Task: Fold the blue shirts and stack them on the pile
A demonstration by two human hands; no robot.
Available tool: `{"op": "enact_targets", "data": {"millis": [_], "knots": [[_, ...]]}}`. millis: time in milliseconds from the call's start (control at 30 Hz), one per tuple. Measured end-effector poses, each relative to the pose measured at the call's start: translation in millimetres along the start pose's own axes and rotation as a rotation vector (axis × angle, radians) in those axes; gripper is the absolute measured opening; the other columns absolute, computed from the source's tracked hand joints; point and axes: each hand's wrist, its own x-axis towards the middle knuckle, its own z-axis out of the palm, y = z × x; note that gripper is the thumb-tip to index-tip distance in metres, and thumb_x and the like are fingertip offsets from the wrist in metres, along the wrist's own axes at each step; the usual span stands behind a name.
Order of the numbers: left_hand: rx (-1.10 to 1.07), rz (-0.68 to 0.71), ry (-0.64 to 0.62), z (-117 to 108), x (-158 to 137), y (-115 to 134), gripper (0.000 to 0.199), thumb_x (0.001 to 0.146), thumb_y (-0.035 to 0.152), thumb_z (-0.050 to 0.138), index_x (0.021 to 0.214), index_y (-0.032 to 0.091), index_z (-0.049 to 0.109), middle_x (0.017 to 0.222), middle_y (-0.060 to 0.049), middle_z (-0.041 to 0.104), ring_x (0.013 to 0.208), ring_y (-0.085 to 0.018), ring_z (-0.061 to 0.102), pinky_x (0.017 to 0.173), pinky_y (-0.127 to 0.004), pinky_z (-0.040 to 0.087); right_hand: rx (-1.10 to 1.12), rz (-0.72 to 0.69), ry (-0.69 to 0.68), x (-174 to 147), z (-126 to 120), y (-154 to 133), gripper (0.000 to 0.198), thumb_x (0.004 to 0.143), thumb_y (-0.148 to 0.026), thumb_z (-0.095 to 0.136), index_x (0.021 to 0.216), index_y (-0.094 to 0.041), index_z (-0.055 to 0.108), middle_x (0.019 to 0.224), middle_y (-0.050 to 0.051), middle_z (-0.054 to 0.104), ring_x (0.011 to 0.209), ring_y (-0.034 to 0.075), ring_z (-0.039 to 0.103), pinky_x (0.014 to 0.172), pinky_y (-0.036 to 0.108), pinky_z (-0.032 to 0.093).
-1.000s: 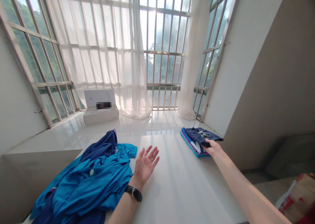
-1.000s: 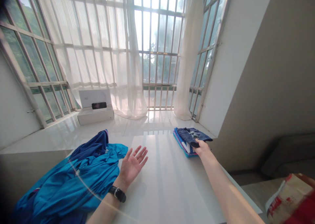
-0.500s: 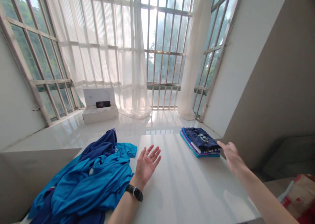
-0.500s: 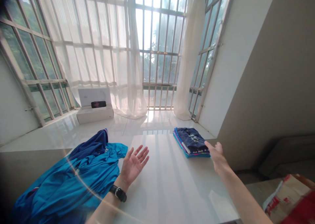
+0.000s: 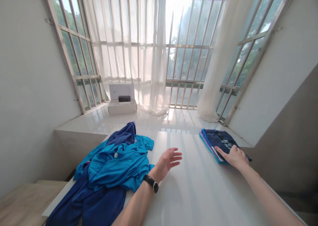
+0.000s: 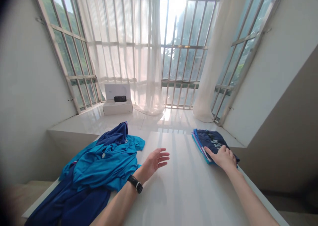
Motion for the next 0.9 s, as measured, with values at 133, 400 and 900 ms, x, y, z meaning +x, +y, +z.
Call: {"op": "enact_targets", "data": {"millis": [133, 400, 900], "knots": [[0.334, 0.103, 0.062, 16.5, -21.6, 9.6, 0.046, 0.085, 0.052, 0.068, 0.111, 0.014, 0.063, 0.116, -0.017, 0.070, 0.108, -0.028, 0.067, 0.092, -0.039, 0.050, 0.088, -0.082, 0.255, -8.6, -5.2, -0.6, 0.112, 0.069, -0.084, 0.043, 0.133, 0.008, 0.045, 0.134, 0.040, 0.049, 0.131, 0.051, 0.044, 0.105, 0.061, 0.037], [1.482, 0.394, 0.409, -31.3, -94.7, 75.8, 0.019, 0.097, 0.024, 0.050, 0.102, 0.020, 0.069, 0.101, -0.007, 0.073, 0.098, -0.023, 0.067, 0.086, -0.033, 0.049, 0.521, -0.854, 0.678, -79.4, -14.3, -90.6, 0.045, 0.094, -0.042, 0.055, 0.133, -0.020, 0.050, 0.132, 0.018, 0.058, 0.127, 0.032, 0.054, 0.107, 0.054, 0.044], [1.834, 0.246, 0.419, -47.8, -48.0, 74.7, 0.022, 0.101, 0.022, 0.043, 0.096, 0.019, 0.064, 0.095, -0.006, 0.067, 0.081, -0.020, 0.066, 0.070, -0.028, 0.046, 0.710, -1.091, 0.273, -147.3, 48.8, -155.4, 0.030, 0.094, -0.016, 0.052, 0.122, -0.023, 0.056, 0.110, 0.010, 0.069, 0.105, 0.024, 0.067, 0.089, 0.043, 0.059]]}}
